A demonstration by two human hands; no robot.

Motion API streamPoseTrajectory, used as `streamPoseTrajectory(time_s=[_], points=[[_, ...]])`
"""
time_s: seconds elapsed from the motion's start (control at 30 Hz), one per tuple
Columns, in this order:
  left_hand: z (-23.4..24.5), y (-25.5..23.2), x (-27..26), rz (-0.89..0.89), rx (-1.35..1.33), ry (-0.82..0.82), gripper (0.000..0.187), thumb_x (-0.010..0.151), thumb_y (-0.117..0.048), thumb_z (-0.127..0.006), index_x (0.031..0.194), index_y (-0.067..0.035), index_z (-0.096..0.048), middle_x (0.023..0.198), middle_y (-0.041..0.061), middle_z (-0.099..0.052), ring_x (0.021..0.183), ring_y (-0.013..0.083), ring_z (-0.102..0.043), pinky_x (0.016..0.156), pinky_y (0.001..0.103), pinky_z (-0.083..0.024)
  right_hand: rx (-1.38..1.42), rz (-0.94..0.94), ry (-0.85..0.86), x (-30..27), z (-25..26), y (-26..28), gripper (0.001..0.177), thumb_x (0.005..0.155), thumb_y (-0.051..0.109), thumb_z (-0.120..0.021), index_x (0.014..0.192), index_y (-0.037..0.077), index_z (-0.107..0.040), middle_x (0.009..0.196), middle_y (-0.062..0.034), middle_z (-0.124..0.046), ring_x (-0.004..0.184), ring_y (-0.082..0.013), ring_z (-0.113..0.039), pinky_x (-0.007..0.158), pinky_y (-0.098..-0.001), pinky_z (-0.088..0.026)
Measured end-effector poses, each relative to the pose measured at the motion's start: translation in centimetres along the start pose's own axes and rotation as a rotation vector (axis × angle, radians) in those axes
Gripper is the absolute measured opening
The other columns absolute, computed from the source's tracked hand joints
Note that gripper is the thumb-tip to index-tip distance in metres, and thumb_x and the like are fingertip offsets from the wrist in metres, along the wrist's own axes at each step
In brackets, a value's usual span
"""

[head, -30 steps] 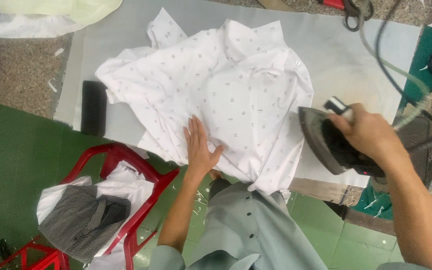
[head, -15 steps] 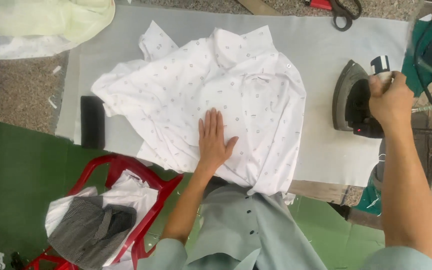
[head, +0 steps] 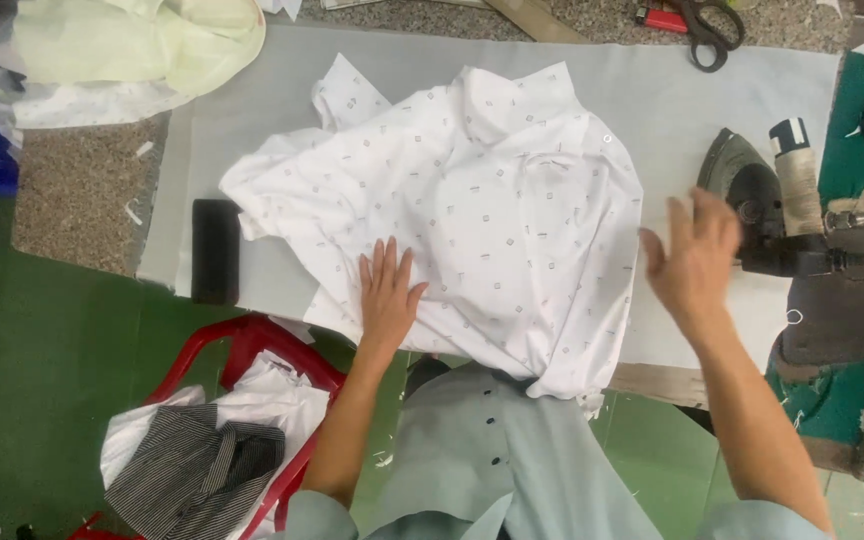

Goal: The person irons a white patterned shirt on a table using a steam iron and a black pressing block. They repeatedly smooth the fabric with their hands, press sections with the block, and move the iron across different areas of the shirt.

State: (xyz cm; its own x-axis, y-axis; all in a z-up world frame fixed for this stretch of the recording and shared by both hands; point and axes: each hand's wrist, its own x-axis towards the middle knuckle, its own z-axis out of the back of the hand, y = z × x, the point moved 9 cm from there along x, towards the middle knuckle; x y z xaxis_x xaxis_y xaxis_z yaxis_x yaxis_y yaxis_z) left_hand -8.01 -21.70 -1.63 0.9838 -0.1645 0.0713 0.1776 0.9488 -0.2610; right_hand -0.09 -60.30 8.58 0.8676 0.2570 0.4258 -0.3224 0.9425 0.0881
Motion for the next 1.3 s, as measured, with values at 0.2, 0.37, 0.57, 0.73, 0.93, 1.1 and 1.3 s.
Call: streamPoseTrajectory(time_s=[0.2, 0.37, 0.57, 0.73, 0.93, 1.1, 1.3], points=[[-3.7, 2.4, 2.5, 0.081, 0.014, -0.118, 0.017, 0.101, -0.021, -0.061, 0.098, -0.005, -0.055, 0.138, 0.02, -0.052, 0.146, 0.0389, -0.04, 0.125, 0.059, -0.018, 0.321, -0.482, 0.513, 5.7, -15.2, 1.4, 0.089, 0.09, 0.056, -0.08, 0.14, -0.014, -0.056, 0.14, -0.0322, -0.051, 0.133, -0.0503, -0.043, 0.108, -0.0592, -0.041], [0.2, 5.8, 2.7, 0.088, 0.297, -0.414, 0.022, 0.107, -0.03, -0.051, 0.094, -0.012, -0.052, 0.12, 0.008, -0.057, 0.137, 0.0318, -0.052, 0.122, 0.061, -0.026, 0.445, -0.424, 0.291, 12.2, -17.8, 1.4, 0.016, 0.092, 0.034, -0.083, 0.098, 0.02, -0.077, 0.098, 0.0012, -0.066, 0.102, -0.0224, -0.062, 0.087, -0.0386, -0.052], [3.2, 7.8, 2.8, 0.107, 0.403, -0.557, 0.023, 0.105, -0.03, -0.056, 0.095, -0.01, -0.052, 0.121, 0.01, -0.054, 0.134, 0.0374, -0.053, 0.118, 0.066, -0.027, 0.505, -0.358, 0.179, 13.5, -17.4, 5.9, 0.014, 0.102, 0.023, -0.074, 0.111, 0.014, -0.068, 0.111, -0.0015, -0.051, 0.112, -0.0196, -0.049, 0.092, -0.0324, -0.046], [4.5, 3.2, 4.0, 0.151, 0.289, -0.471, 0.025, 0.102, -0.01, -0.062, 0.125, -0.007, -0.051, 0.143, 0.02, -0.045, 0.145, 0.0399, -0.039, 0.122, 0.06, -0.022, 0.299, -0.217, 0.135, 9.7, -9.6, 9.2, 0.047, 0.101, 0.008, -0.073, 0.14, 0.0, -0.048, 0.14, -0.0223, -0.043, 0.135, -0.0391, -0.037, 0.112, -0.0504, -0.038], [-0.8, -8.2, 4.4, -0.335, -0.076, -0.276, 0.061, 0.105, -0.054, -0.036, 0.154, -0.017, -0.04, 0.166, 0.011, -0.03, 0.156, 0.0314, -0.023, 0.125, 0.057, -0.017, 0.277, 0.233, -0.006, 0.0, -8.7, 12.7, 0.056, 0.106, 0.047, -0.048, 0.154, 0.02, -0.04, 0.153, -0.0144, -0.042, 0.144, -0.0363, -0.035, 0.112, -0.052, -0.034], [-3.1, -9.5, 5.0, -0.404, -0.084, -0.013, 0.066, 0.104, -0.063, -0.031, 0.158, -0.025, -0.04, 0.163, 0.009, -0.037, 0.152, 0.0308, -0.033, 0.124, 0.059, -0.021, 0.17, -0.226, 0.122, -2.2, -8.4, 5.2, 0.052, 0.105, 0.036, -0.063, 0.139, -0.003, -0.06, 0.14, -0.0258, -0.053, 0.132, -0.043, -0.047, 0.108, -0.0531, -0.039], [-4.5, -8.8, 8.2, -0.426, -0.053, 0.076, 0.07, 0.103, -0.067, -0.03, 0.16, -0.027, -0.034, 0.167, 0.01, -0.03, 0.155, 0.0326, -0.026, 0.125, 0.062, -0.014, 0.08, -0.689, 0.613, -9.6, -9.4, 1.8, 0.099, 0.091, 0.062, -0.07, 0.152, -0.01, -0.039, 0.128, -0.0294, -0.055, 0.118, -0.0416, -0.058, 0.102, -0.0471, -0.046]])
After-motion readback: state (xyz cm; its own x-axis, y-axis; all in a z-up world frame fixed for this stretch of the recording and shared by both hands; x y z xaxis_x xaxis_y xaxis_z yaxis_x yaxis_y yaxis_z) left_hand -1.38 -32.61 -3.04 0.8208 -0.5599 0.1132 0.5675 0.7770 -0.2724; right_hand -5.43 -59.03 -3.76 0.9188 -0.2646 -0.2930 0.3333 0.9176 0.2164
